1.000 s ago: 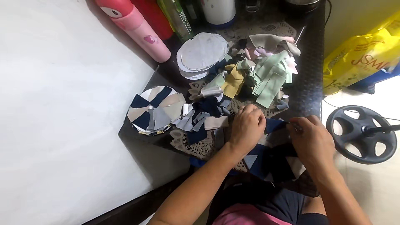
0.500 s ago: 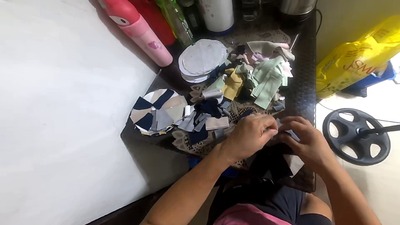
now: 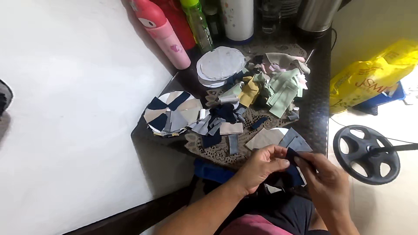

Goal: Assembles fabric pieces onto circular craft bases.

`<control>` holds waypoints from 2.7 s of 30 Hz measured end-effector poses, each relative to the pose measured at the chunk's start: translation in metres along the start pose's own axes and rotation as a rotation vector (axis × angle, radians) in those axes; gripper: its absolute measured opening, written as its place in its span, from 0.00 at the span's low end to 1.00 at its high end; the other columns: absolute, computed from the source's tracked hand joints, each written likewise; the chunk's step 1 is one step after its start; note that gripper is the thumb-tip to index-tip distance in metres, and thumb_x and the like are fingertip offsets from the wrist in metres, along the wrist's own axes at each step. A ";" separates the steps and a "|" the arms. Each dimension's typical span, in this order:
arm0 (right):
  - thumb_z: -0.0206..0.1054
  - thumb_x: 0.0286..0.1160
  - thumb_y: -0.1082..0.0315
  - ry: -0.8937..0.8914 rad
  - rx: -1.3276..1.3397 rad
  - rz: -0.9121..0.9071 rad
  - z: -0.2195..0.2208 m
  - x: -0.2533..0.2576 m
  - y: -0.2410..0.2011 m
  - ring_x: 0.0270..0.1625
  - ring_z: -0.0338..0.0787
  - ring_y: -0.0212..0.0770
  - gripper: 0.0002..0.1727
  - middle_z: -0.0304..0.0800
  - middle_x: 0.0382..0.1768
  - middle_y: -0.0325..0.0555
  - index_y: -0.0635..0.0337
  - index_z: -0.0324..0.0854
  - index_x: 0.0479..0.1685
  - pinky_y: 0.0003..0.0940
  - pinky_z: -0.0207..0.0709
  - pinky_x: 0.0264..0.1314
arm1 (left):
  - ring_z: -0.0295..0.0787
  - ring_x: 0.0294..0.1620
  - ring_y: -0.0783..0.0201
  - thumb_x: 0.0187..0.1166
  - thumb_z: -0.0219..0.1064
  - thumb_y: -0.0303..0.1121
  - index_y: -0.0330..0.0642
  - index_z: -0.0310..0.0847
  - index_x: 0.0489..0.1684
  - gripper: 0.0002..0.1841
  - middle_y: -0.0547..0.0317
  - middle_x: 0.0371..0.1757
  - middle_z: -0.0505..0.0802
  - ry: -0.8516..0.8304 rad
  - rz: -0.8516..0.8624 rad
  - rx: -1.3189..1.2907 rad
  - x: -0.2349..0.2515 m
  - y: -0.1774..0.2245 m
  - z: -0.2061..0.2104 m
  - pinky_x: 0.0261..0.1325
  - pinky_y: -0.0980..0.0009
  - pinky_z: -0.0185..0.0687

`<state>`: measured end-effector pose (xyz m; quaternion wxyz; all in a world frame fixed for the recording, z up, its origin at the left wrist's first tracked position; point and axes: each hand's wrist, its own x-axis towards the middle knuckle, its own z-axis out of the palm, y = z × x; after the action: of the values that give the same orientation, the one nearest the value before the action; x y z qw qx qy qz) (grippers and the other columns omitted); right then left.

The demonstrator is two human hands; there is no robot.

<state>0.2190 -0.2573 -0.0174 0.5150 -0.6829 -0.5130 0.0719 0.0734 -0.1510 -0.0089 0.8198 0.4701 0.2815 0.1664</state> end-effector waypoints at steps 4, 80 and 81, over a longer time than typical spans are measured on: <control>0.70 0.73 0.67 0.023 0.219 0.172 0.006 -0.008 -0.006 0.34 0.88 0.15 0.08 0.93 0.32 0.32 0.63 0.90 0.38 0.11 0.82 0.40 | 0.89 0.43 0.71 0.79 0.65 0.19 0.36 0.81 0.42 0.04 0.62 0.39 0.89 0.083 0.046 -0.027 0.003 -0.003 0.004 0.55 0.73 0.87; 0.67 0.74 0.60 -0.087 -0.492 0.050 0.019 0.040 0.034 0.56 0.87 0.64 0.15 0.90 0.54 0.58 0.54 0.93 0.53 0.61 0.77 0.51 | 0.90 0.55 0.48 0.75 0.61 0.18 0.39 0.93 0.45 0.13 0.48 0.53 0.93 0.437 0.551 1.345 0.076 0.020 -0.027 0.56 0.51 0.86; 0.66 0.75 0.59 -0.074 -0.488 0.052 0.015 0.038 0.035 0.56 0.87 0.63 0.15 0.90 0.54 0.58 0.53 0.93 0.53 0.60 0.78 0.52 | 0.89 0.59 0.46 0.77 0.62 0.21 0.39 0.93 0.48 0.13 0.47 0.56 0.93 0.431 0.568 1.384 0.072 0.015 -0.023 0.59 0.49 0.85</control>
<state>0.2498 -0.2163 -0.0350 0.3137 -0.7970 -0.5158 -0.0160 0.1154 -0.0891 -0.0277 0.1930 0.8863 0.3430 0.2440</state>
